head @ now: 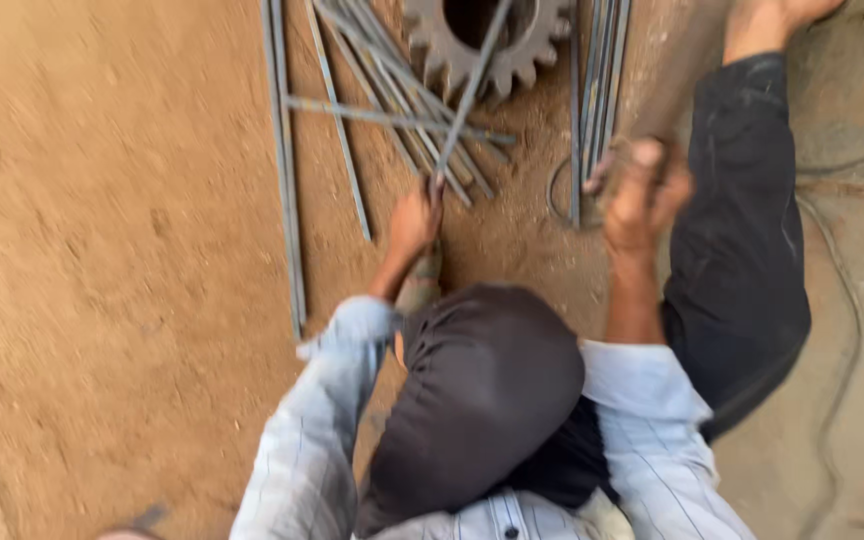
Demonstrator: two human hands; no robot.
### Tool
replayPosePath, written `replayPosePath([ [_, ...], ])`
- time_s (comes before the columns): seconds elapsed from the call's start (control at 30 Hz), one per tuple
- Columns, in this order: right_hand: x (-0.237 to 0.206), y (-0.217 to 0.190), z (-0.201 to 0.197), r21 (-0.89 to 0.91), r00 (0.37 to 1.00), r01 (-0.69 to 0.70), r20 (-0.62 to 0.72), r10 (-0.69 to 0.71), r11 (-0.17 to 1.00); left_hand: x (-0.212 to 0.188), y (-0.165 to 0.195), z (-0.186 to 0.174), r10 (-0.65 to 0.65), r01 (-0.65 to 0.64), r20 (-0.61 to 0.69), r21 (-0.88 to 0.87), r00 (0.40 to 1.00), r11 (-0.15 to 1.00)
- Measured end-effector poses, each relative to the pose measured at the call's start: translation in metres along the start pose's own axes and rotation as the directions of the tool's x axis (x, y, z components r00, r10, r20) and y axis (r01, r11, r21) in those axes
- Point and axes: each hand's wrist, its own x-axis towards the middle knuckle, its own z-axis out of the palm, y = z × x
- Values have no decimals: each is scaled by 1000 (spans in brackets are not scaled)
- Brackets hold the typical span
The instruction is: The person sits on the ground and repeatedly hammers metal rods against a gear-shaped anvil to shape them. They handle multiple rods one at a time, striking each with a hammer and occasionally repositioning the rods.
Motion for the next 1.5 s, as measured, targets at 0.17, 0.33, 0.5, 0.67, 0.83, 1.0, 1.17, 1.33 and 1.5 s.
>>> replayPosePath([
  [0.17,19,30,17,42,984,158,80,-161,987,-49,-4,-21,-128,126,-6,247,992,961],
  [0.33,2,73,33,-540,943,-184,138,302,822,-66,-6,-18,-205,179,107,212,973,961],
  [0.5,16,49,7,-173,995,66,86,-52,983,-91,-36,-8,-91,96,-37,183,995,978],
  [0.67,28,50,12,-74,982,167,99,-160,983,-124,-66,-16,-445,387,149,307,883,870],
  [0.83,7,84,28,-672,948,-94,166,273,734,-144,-82,-24,-362,325,95,273,927,905],
  [1.0,5,86,14,-586,994,69,111,-5,808,-167,-107,-33,-314,286,86,241,946,927],
  [1.17,14,79,32,-353,984,56,175,7,934,-186,-115,-43,37,-31,-22,237,999,971],
  [1.33,8,89,36,-704,913,-51,254,318,708,-186,-102,-48,-331,305,111,200,937,931],
  [1.5,-18,101,22,-805,938,-101,119,326,584,-157,-81,-30,-289,279,29,185,957,942],
])
